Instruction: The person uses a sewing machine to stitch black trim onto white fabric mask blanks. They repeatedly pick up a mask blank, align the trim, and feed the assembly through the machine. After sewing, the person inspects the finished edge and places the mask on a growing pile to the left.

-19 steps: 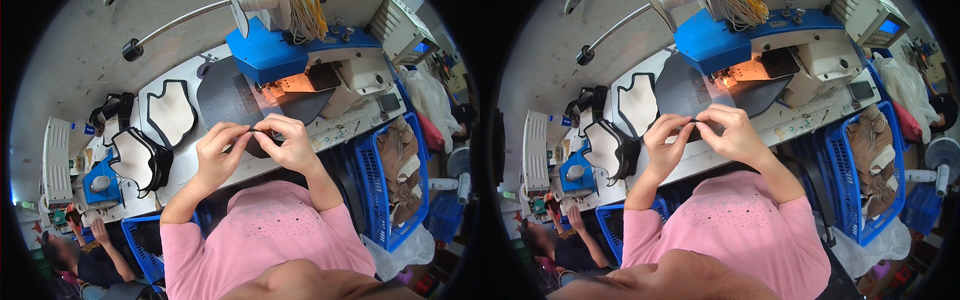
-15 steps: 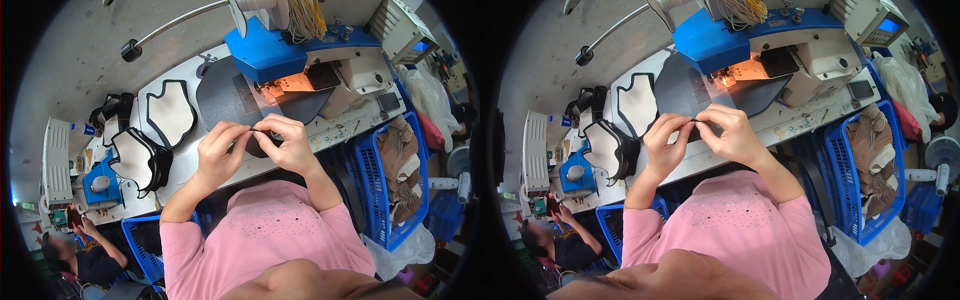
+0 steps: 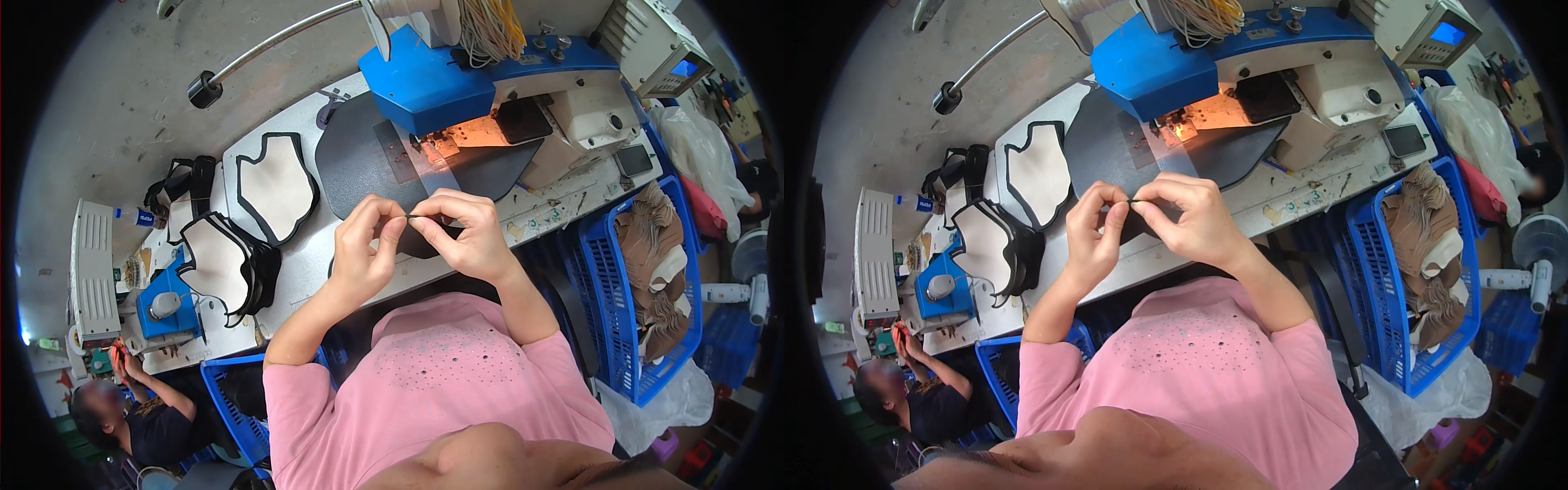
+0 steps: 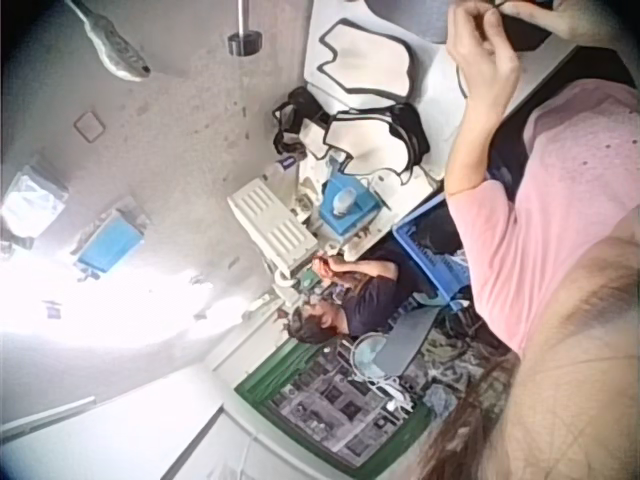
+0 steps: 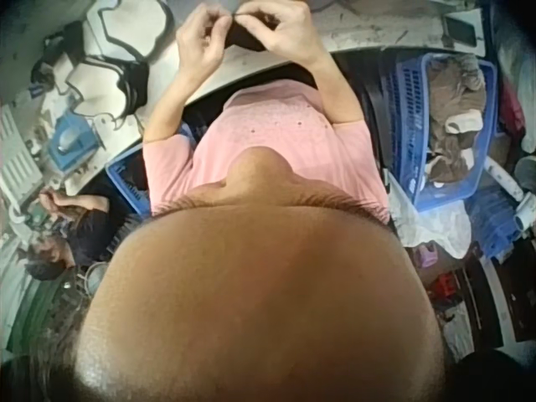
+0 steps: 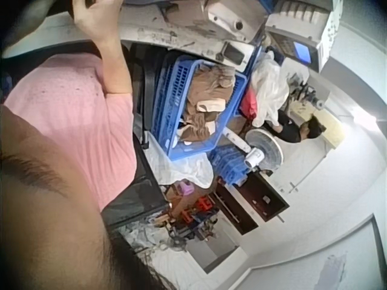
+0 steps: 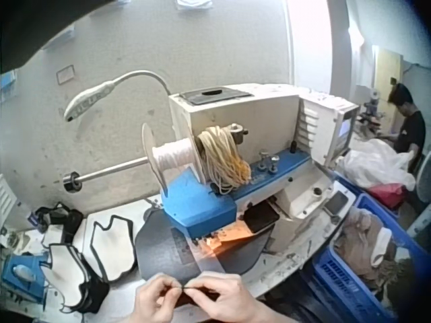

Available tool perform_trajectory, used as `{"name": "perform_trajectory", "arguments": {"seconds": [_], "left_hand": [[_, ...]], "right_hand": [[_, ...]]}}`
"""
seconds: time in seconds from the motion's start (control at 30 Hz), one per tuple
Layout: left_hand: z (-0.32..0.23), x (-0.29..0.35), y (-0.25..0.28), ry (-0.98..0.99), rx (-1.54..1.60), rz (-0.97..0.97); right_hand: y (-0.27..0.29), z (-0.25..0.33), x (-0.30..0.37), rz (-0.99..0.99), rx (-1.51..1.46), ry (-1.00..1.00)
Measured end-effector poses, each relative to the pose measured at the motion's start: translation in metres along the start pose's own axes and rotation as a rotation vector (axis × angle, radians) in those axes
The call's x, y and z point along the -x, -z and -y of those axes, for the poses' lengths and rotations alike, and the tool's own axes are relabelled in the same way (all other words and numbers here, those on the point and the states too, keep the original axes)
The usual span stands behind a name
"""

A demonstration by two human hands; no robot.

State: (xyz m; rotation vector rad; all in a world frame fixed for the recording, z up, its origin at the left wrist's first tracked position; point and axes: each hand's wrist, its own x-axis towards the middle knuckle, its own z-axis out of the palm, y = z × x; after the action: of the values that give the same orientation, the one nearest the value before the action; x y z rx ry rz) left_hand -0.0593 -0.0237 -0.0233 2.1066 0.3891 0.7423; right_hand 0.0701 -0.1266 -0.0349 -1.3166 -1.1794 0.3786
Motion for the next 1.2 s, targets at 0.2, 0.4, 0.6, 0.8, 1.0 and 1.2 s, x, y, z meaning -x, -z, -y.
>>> {"name": "perform_trajectory", "arguments": {"seconds": [0.2,0.4,0.6,0.8,1.0,1.2], "left_hand": [[0.001,0.003,0.004,0.196,0.161,0.096],[0.011,0.01,0.002,0.367,0.447,0.019],[0.008,0.009,-0.001,0.388,0.536,-0.019],[0.01,0.01,-0.001,0.39,0.406,-0.047],[0.007,0.009,-0.004,0.306,0.341,-0.08],[0.01,0.008,-0.007,0.208,0.274,-0.105]], "right_hand": [[0.005,0.002,-0.004,0.047,-0.009,-0.098],[0.014,0.001,-0.006,0.147,0.027,-0.287],[0.008,-0.001,-0.007,0.06,0.039,-0.147],[0.0,-0.009,-0.008,-0.024,0.07,0.086],[-0.004,-0.011,-0.007,-0.04,0.045,0.09],[-0.009,-0.013,-0.008,-0.072,0.108,0.167]]}}
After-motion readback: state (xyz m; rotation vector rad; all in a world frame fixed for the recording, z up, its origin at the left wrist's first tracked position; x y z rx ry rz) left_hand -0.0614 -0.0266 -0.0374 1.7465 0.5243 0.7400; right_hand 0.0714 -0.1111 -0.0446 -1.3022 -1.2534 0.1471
